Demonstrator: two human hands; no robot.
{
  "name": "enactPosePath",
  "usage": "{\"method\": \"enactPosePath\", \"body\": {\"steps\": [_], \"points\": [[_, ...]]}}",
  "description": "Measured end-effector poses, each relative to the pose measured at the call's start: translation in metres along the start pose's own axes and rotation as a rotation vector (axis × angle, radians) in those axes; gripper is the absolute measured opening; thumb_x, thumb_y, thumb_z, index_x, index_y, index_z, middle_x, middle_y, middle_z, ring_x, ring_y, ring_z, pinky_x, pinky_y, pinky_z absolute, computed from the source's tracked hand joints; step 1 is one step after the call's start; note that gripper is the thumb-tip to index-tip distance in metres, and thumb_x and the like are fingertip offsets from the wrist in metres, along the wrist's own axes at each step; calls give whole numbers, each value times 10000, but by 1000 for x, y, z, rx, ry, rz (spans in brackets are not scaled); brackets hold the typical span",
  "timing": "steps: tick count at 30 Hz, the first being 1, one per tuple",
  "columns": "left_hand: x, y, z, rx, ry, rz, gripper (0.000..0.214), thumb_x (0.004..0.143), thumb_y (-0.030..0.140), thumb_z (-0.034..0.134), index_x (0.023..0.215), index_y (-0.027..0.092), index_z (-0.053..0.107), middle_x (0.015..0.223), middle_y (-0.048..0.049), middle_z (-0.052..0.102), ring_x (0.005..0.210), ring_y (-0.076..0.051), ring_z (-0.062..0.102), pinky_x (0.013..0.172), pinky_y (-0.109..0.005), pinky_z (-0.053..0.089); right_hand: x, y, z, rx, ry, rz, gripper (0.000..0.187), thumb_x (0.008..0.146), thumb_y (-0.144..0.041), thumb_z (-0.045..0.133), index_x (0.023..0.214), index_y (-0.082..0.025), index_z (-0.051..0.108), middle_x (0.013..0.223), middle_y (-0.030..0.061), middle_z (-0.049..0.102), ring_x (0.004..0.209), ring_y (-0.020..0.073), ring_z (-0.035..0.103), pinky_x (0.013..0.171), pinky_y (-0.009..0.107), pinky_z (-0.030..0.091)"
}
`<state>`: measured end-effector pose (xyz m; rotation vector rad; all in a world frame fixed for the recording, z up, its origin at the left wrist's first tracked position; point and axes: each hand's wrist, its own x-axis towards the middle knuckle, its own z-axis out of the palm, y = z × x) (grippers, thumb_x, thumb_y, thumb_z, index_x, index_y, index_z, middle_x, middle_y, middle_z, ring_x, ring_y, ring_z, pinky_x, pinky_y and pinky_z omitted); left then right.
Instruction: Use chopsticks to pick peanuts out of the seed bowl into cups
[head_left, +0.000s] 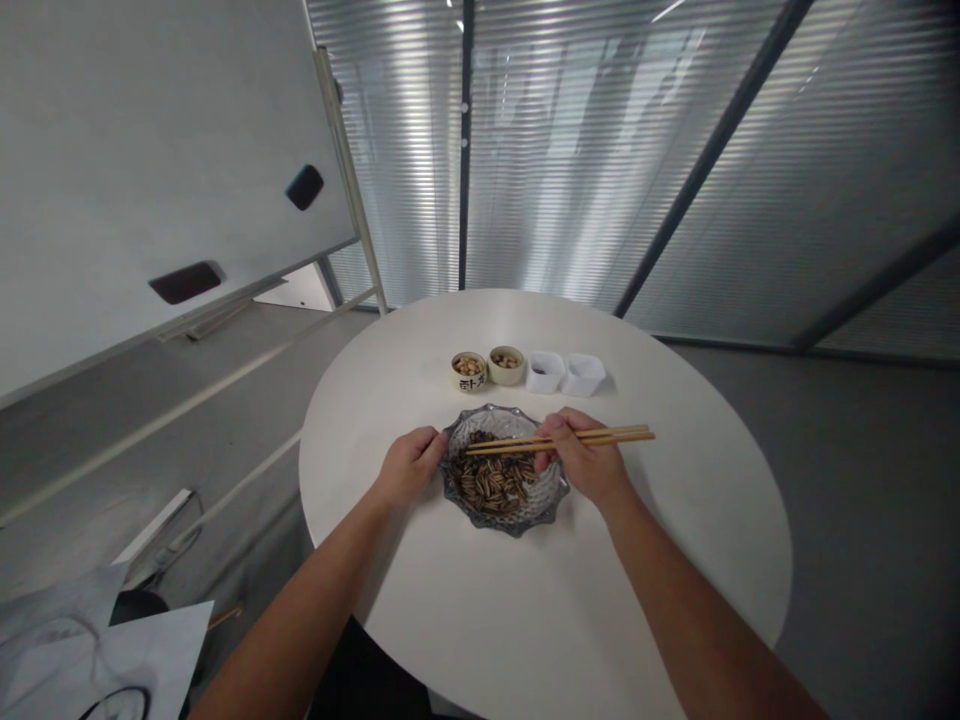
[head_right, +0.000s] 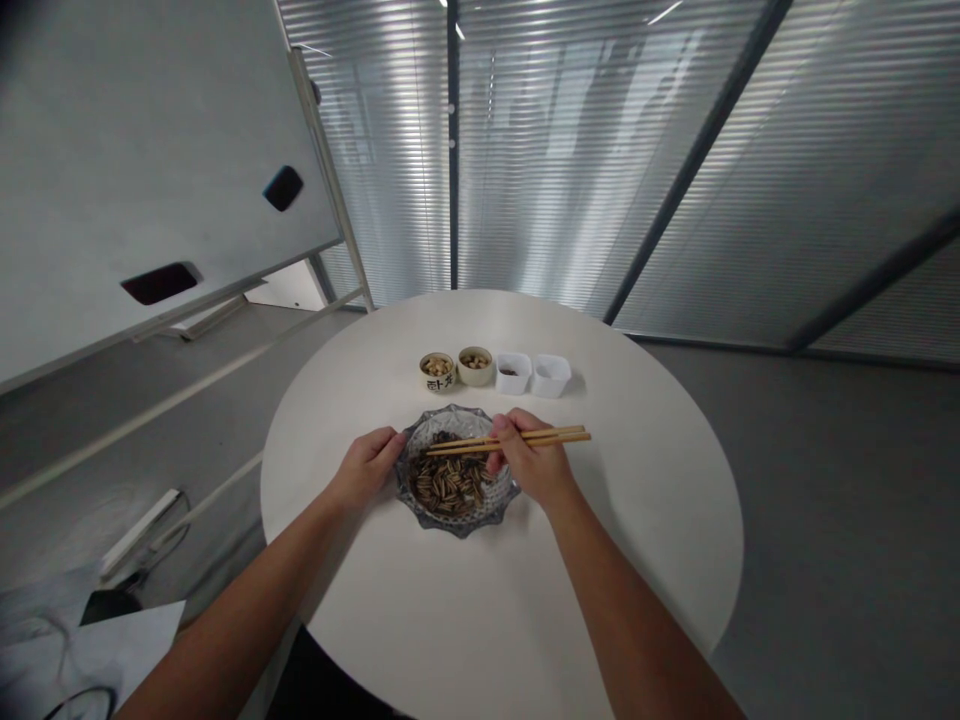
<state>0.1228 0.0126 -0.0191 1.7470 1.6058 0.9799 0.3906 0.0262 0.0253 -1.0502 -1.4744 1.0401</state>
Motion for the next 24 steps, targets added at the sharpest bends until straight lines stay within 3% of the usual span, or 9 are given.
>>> {"method": "enactPosePath", "body": {"steps": [8,18,24], "points": [[0,0,-2,3,-27,15,448,978,517,443,667,201,509,652,16,494,667,-144,457,610,-264,331,-3,5,4,-46,84,-43,461,962,-596,567,702,-223,643,461,-12,624,398,147,571,440,250,468],[0,3,-3,-4,-33,5,460,975,525,441,651,201,495,643,20,477,649,-142,439,605,-274,314,8,14,-2,270,278,45,463,884,-622,658,699,-198,630,508,-8,639,336,141,574,334,246,476],[1,1,-2,18,-37,12,468,980,531,427,659,197,494,645,25,465,655,-136,443,616,-270,313,21,8,-16,480,515,-22,447,788,-592,753,660,-192,600,500,-22,639,296,134,540,296,258,473]]}}
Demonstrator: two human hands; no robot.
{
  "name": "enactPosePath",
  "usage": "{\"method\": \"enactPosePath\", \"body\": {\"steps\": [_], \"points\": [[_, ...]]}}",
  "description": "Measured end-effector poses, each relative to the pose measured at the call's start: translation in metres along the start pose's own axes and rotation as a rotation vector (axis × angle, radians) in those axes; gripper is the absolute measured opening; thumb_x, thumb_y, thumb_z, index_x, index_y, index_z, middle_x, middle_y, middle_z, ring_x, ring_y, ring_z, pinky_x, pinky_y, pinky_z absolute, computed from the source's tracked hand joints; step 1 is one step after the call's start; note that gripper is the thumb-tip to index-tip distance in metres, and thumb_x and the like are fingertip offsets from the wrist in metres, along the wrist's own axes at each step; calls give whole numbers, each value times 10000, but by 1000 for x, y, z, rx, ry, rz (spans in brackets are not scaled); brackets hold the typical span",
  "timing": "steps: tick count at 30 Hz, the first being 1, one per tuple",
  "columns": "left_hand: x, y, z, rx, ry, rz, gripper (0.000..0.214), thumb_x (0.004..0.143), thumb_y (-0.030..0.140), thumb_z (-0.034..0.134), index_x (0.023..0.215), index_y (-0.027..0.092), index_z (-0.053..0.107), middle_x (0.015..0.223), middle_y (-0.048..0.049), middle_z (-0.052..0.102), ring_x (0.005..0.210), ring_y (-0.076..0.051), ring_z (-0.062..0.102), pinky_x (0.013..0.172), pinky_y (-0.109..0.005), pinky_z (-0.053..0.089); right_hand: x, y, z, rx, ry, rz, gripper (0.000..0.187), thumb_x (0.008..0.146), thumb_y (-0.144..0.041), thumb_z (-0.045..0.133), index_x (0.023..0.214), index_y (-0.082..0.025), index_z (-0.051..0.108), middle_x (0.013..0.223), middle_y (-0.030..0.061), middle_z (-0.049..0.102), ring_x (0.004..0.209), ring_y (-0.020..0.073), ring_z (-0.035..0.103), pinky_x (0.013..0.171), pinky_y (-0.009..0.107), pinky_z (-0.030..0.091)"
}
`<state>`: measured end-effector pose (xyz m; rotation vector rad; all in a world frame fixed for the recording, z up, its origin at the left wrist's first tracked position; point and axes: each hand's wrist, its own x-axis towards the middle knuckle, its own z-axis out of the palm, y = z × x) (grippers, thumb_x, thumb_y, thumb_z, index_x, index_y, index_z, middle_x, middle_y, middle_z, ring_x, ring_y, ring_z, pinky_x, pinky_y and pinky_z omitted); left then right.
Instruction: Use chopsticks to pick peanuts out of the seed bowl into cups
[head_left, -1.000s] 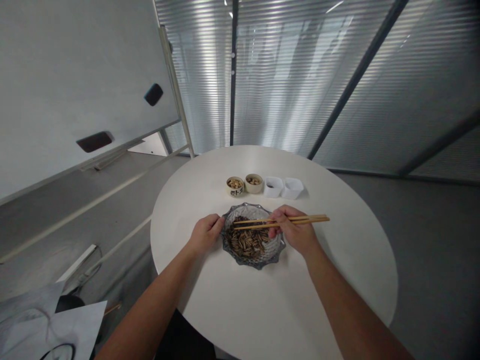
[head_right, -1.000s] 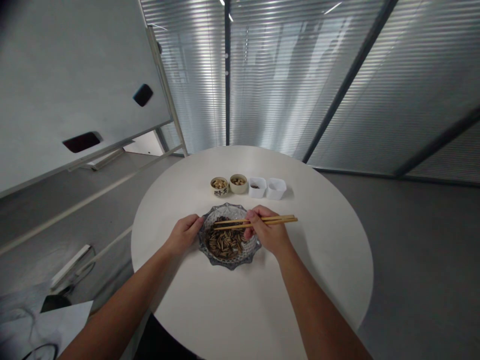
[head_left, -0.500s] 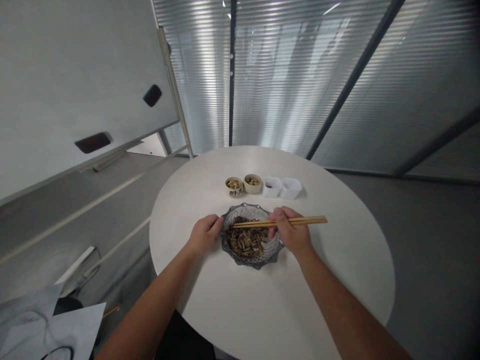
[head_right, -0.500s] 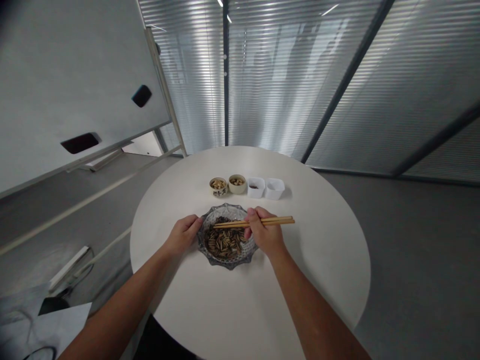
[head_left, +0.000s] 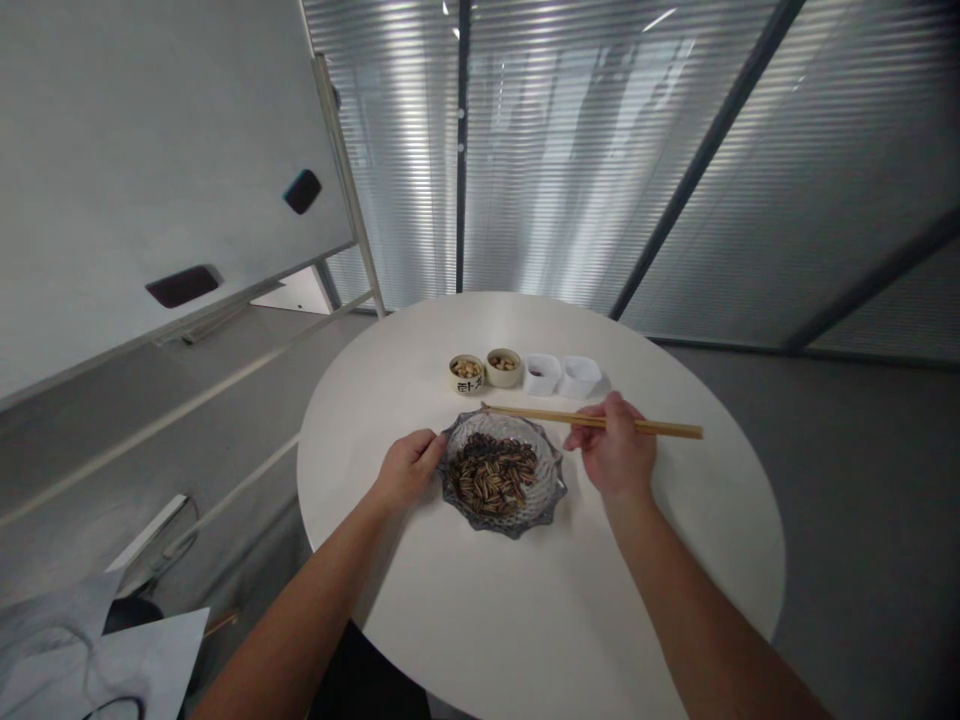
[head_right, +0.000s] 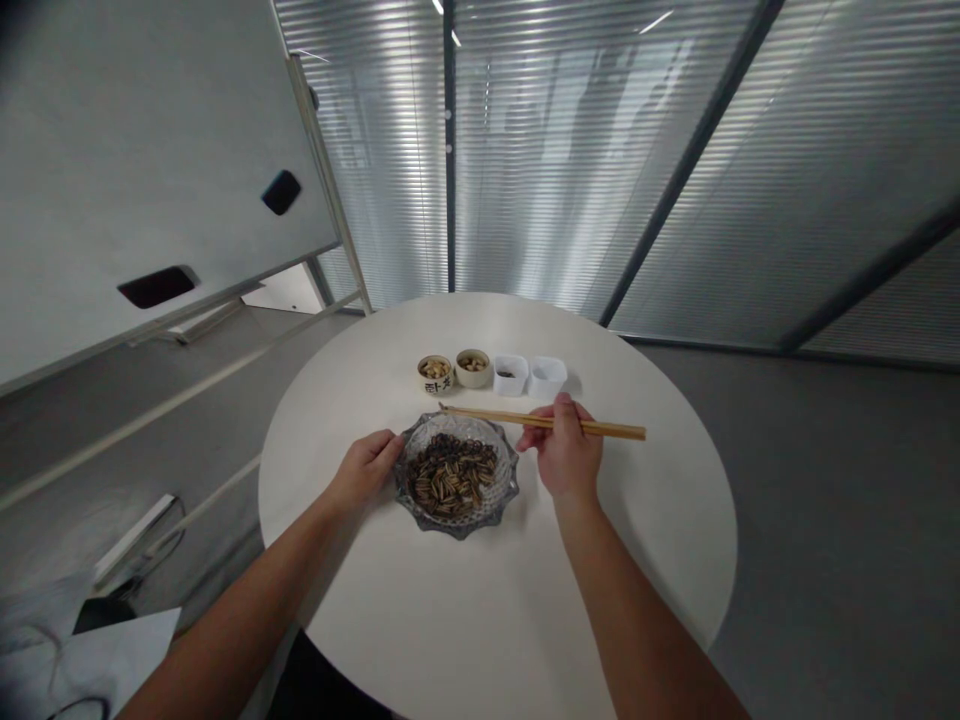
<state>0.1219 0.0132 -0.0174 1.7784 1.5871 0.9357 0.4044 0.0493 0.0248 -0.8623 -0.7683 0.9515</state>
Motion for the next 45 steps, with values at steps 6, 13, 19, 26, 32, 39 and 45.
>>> {"method": "enactPosePath", "body": {"steps": [6,13,19,26,32,39,45], "points": [[0,-1,1,-3,4,9,466,983,533,429,663,199,491,644,25,464,660,-138,449,621,-267,323,35,-6,-29,114,240,-46,400,869,-520,664,650,-206,548,452,-51,568,349,110,537,355,224,491],[-1,3,-1,2,4,10,460,979,522,433,657,199,493,644,22,475,658,-140,459,629,-271,330,55,7,-40,21,382,-138,381,907,-523,607,699,-210,538,457,-59,557,372,116,561,398,243,555],[-1,3,-1,-12,9,2,456,973,518,441,649,201,481,642,21,468,655,-141,443,613,-270,316,51,16,-34,-105,269,-186,426,831,-593,702,767,-191,575,500,-43,619,389,126,596,441,274,602],[-1,2,0,-26,14,1,455,969,518,445,644,203,487,631,23,462,645,-141,437,603,-272,308,43,7,-28,-22,205,-192,377,822,-516,740,737,-182,584,502,-52,611,373,133,598,411,286,595],[-1,1,-2,-14,1,14,452,978,506,436,650,202,499,650,18,491,655,-143,457,614,-276,327,16,-11,-22,19,-140,-91,352,805,-490,776,722,-168,659,590,-3,673,402,157,630,385,301,574],[-1,0,-1,0,4,-4,450,982,511,435,663,202,507,650,22,499,658,-142,463,612,-271,330,-14,-11,-19,-182,-556,133,399,842,-540,754,716,-166,697,576,31,680,400,154,615,389,265,521],[-2,0,-1,-4,3,3,450,983,520,428,683,201,532,656,18,511,667,-148,475,621,-274,337,-19,-12,-13,-386,-619,88,426,839,-578,750,708,-179,680,486,15,653,407,136,592,441,232,484]]}}
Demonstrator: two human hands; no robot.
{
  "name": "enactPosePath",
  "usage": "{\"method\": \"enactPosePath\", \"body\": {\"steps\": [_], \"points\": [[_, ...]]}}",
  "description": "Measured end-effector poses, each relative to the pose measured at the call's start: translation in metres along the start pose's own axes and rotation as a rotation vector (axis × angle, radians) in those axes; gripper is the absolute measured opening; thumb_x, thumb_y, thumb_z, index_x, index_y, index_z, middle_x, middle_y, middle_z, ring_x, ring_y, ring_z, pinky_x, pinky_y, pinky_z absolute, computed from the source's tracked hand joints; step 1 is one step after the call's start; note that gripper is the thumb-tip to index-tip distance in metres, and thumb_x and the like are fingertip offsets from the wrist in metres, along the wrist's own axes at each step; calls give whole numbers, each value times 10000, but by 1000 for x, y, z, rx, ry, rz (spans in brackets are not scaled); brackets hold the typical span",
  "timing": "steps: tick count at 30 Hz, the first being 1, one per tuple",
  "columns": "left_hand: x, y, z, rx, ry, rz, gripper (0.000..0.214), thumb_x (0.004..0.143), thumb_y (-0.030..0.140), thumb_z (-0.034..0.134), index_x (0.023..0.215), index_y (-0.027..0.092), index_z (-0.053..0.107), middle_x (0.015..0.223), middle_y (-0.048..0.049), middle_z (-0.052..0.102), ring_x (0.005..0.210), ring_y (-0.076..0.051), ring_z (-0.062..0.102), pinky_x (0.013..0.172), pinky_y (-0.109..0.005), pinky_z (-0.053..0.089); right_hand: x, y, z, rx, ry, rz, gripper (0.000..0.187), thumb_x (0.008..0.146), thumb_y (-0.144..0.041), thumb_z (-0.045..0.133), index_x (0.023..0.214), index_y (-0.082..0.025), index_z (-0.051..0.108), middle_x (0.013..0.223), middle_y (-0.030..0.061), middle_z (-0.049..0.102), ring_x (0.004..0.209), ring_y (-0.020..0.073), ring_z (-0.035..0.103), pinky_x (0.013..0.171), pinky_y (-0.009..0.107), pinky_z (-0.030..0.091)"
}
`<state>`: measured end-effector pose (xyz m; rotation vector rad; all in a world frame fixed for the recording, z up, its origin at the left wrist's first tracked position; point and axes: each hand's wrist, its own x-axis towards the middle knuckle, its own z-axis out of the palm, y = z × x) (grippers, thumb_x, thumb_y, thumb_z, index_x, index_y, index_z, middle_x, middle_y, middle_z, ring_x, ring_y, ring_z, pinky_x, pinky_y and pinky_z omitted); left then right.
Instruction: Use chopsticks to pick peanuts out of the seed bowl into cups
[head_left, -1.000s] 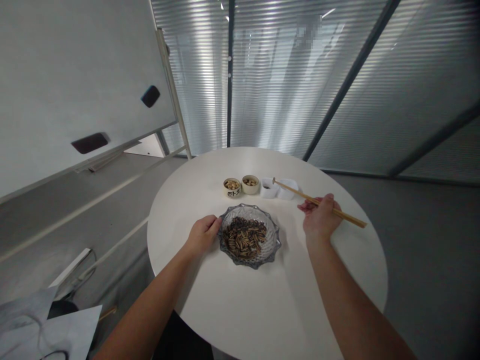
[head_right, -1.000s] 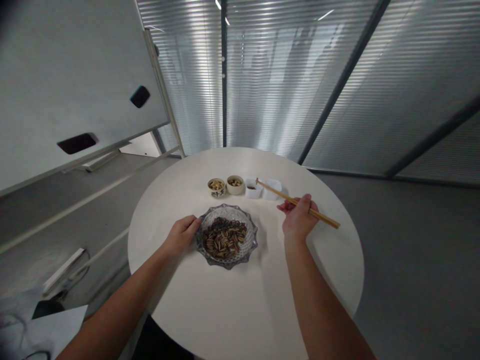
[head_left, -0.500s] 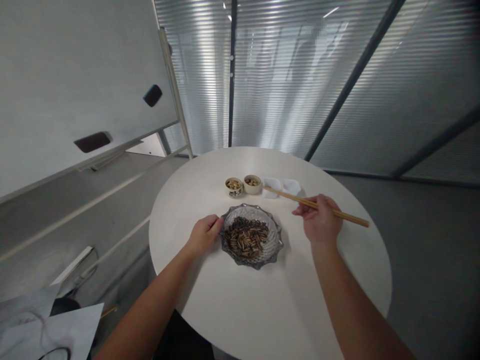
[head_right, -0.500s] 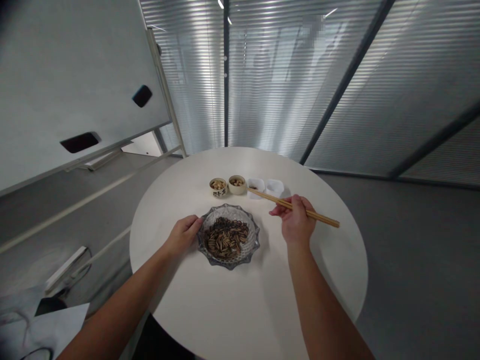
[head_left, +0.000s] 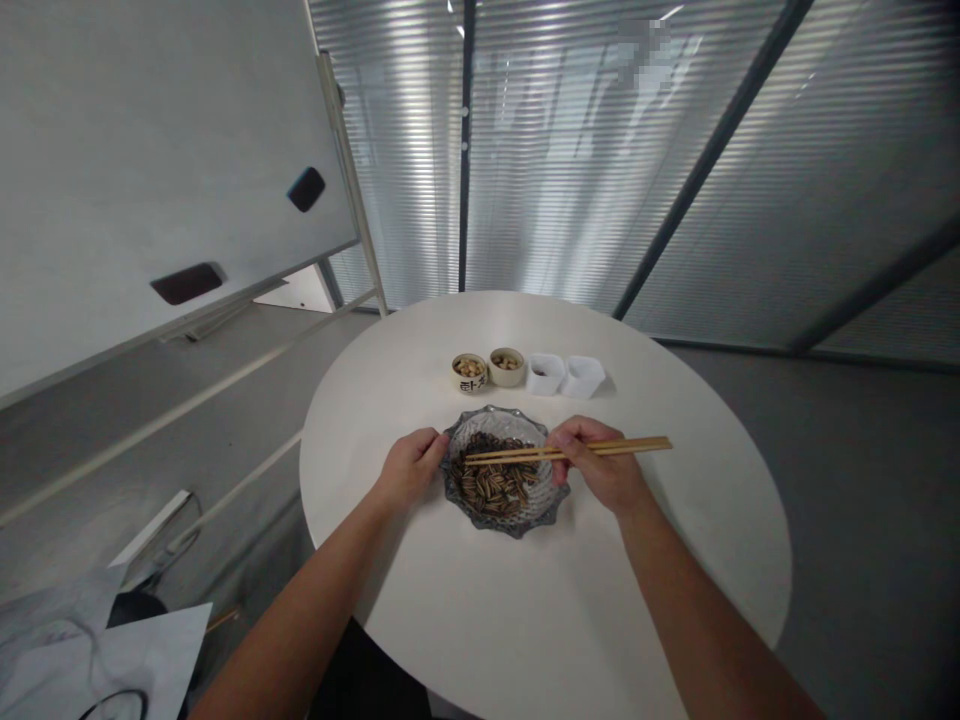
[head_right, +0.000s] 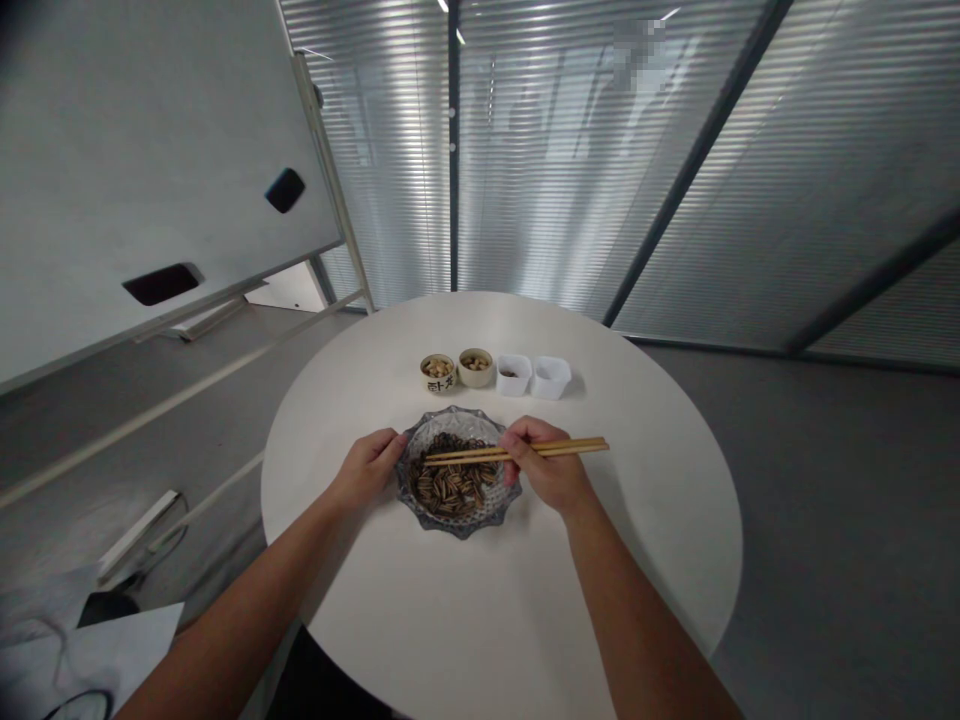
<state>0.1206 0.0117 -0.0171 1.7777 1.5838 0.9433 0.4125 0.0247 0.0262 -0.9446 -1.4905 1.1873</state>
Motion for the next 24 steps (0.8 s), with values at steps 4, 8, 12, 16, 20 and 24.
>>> {"method": "enactPosePath", "body": {"steps": [4,8,12,16,20,24], "points": [[0,0,0,-4,3,3,451,979,516,434,671,200,528,660,15,518,664,-146,474,616,-270,333,-1,-5,1,-21,-29,23,430,828,-586,756,712,-180,678,490,10,655,418,138,596,468,241,492],[0,0,1,-3,9,-9,449,975,515,436,664,200,514,654,19,507,658,-142,464,612,-263,331,-1,-4,0,-15,-57,28,405,859,-564,729,725,-188,661,466,-10,628,399,134,580,452,237,486],[1,-1,2,5,0,-15,454,977,523,427,668,199,506,646,24,479,652,-139,453,612,-266,321,-2,-2,1,0,-63,61,392,846,-559,739,730,-196,647,459,-25,608,383,132,563,421,236,476],[1,-1,2,6,5,-10,461,977,531,425,669,198,503,649,22,482,656,-140,455,619,-271,319,-3,-4,4,-19,-68,88,397,843,-570,733,731,-199,645,447,-29,599,375,133,552,412,238,466],[1,-1,2,-7,7,-13,455,973,530,430,673,198,509,656,21,491,664,-141,456,617,-266,326,-3,-5,9,-40,-14,65,423,859,-599,701,720,-203,644,449,-16,621,374,138,565,413,232,451],[1,-1,3,-6,6,-13,460,973,533,433,663,199,497,648,24,476,661,-139,447,613,-261,327,-3,-3,14,-35,23,24,430,877,-604,677,715,-207,651,466,-10,638,392,135,572,429,225,456]]}}
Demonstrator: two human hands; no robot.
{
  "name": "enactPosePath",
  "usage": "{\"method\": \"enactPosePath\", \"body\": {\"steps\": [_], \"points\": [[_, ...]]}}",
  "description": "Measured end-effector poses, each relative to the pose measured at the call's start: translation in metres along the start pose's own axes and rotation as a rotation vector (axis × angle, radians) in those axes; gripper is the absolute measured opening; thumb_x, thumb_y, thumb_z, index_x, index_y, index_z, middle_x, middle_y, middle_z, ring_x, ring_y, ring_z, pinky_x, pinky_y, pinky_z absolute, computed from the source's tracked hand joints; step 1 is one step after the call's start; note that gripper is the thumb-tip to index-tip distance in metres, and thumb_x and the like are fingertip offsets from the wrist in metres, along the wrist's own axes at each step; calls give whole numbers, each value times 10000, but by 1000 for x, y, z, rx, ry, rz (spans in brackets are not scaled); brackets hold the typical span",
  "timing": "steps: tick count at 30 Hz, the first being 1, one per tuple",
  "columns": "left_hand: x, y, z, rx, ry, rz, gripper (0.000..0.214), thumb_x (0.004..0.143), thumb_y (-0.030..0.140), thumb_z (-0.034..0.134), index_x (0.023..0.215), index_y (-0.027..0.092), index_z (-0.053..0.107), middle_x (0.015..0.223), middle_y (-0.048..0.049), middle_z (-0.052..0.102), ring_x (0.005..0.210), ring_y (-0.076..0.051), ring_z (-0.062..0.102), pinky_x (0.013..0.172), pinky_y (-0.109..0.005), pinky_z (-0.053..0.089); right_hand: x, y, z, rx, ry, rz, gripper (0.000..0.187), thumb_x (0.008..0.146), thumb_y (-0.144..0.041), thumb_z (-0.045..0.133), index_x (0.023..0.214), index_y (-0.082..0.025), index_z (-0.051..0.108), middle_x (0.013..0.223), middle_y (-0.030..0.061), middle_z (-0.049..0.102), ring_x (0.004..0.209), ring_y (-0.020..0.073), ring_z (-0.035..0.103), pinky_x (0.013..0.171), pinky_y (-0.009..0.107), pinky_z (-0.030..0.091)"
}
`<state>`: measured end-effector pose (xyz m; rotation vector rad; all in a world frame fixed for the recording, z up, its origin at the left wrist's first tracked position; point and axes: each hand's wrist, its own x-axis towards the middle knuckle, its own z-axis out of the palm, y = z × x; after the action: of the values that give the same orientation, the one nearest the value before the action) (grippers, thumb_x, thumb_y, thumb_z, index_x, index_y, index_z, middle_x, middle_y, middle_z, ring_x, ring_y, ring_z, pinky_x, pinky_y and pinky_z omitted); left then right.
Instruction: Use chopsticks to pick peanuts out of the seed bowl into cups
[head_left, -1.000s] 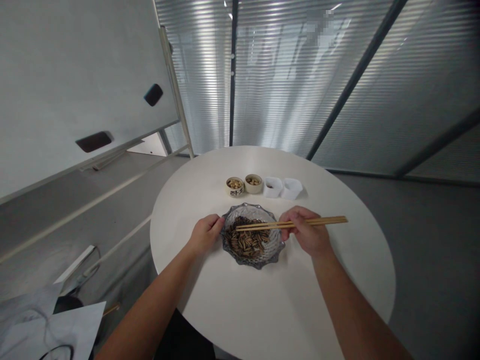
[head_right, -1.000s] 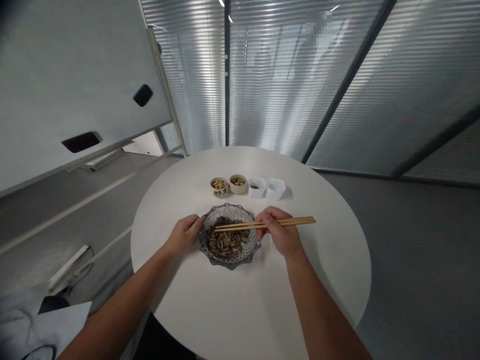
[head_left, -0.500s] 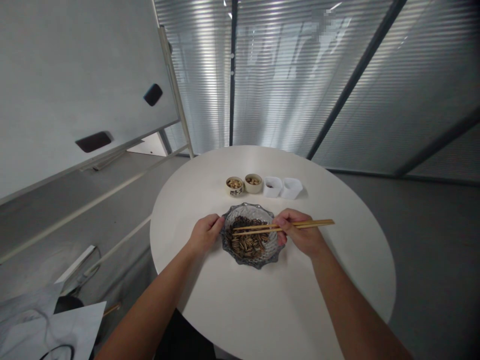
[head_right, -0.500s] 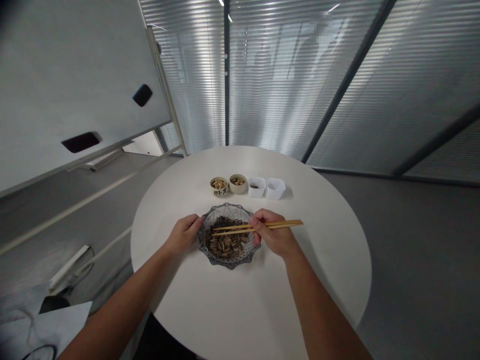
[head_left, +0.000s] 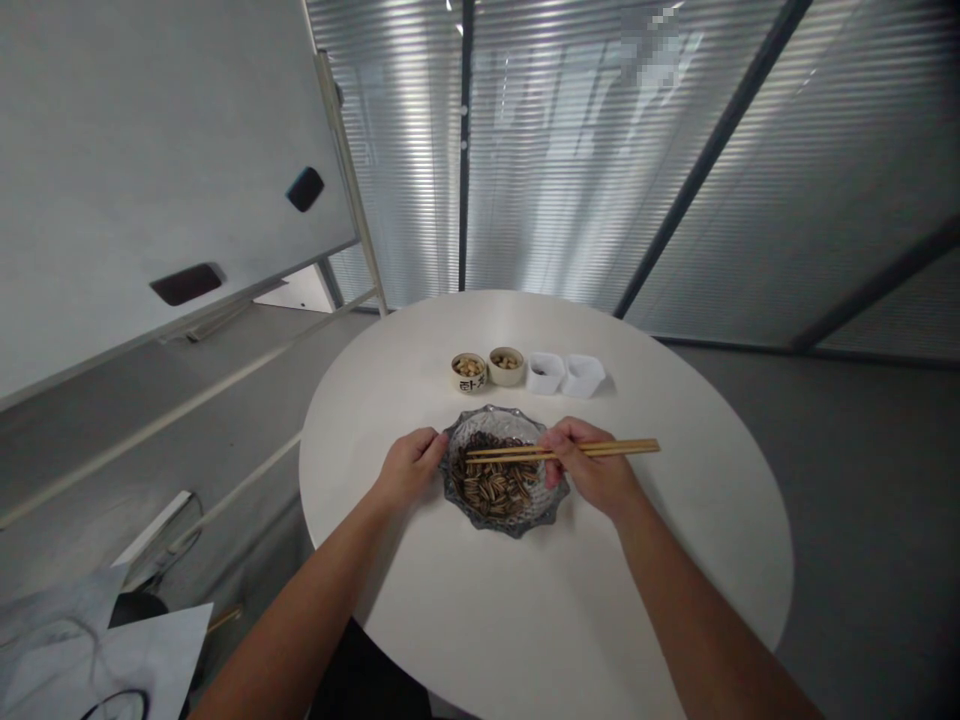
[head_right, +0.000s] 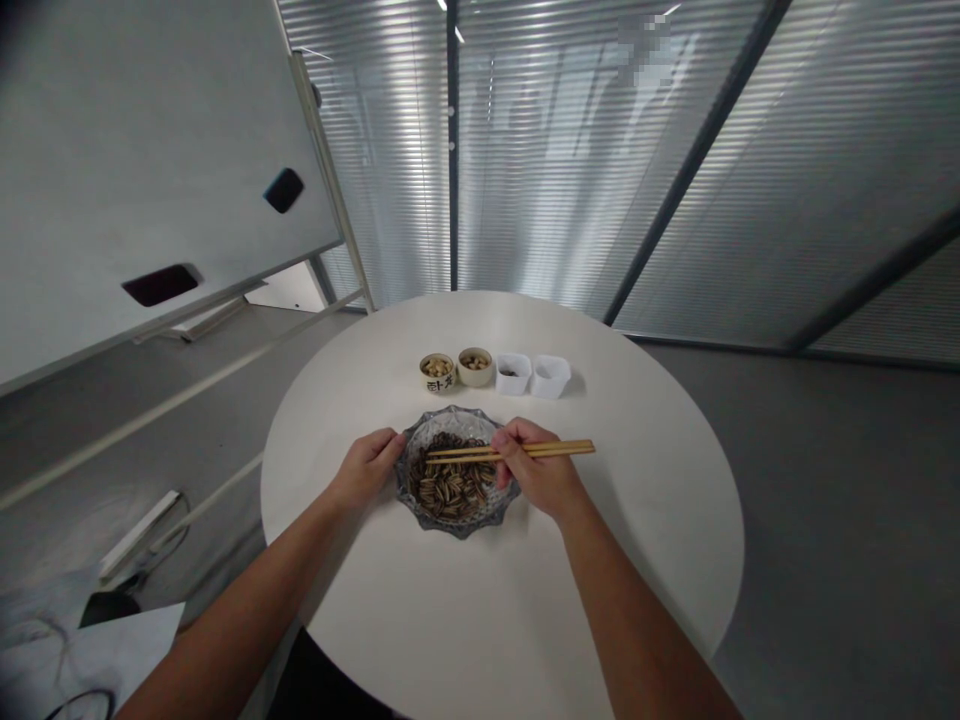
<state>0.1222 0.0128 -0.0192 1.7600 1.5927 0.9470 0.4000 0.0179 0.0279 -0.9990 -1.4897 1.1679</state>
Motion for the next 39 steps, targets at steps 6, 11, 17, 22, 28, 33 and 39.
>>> {"method": "enactPosePath", "body": {"steps": [6,11,17,22,28,33,39], "points": [[0,3,-1,-1,13,-2,460,967,531,444,652,200,503,641,20,486,651,-141,450,606,-263,327,1,-1,1,66,81,-6,435,845,-615,709,710,-203,672,450,-7,620,361,143,559,393,237,448],[-1,4,-1,5,13,6,458,970,519,442,648,199,505,637,18,499,648,-141,453,603,-263,326,2,-1,3,69,128,18,445,828,-631,716,698,-208,672,451,-7,621,349,146,553,365,237,428],[0,4,-1,-6,9,2,450,965,519,445,652,203,510,643,14,498,657,-147,460,608,-267,332,-1,-1,10,-15,87,-9,444,882,-625,663,728,-208,670,448,-9,624,378,132,557,400,214,439],[0,5,-3,-5,-1,-4,445,961,520,440,653,205,506,649,12,500,658,-148,453,608,-267,331,-3,0,13,-43,98,-51,456,887,-630,657,719,-207,680,465,-2,632,416,139,575,455,236,485],[0,4,-2,-8,7,5,440,964,508,444,650,205,495,643,19,480,649,-143,443,603,-269,330,-4,3,15,-119,153,-112,436,956,-567,596,714,-213,675,480,6,648,443,151,613,498,255,520],[0,2,-1,-10,2,10,452,969,522,440,654,205,505,640,19,473,648,-144,444,599,-272,331,-1,6,13,-13,264,-48,449,940,-585,612,705,-207,667,480,10,653,401,160,625,440,256,517],[1,1,-1,-11,0,10,455,971,523,444,654,202,504,642,16,477,650,-144,448,599,-274,332,8,9,6,285,383,-1,433,849,-581,724,681,-188,657,524,4,655,361,146,594,363,259,513]]}}
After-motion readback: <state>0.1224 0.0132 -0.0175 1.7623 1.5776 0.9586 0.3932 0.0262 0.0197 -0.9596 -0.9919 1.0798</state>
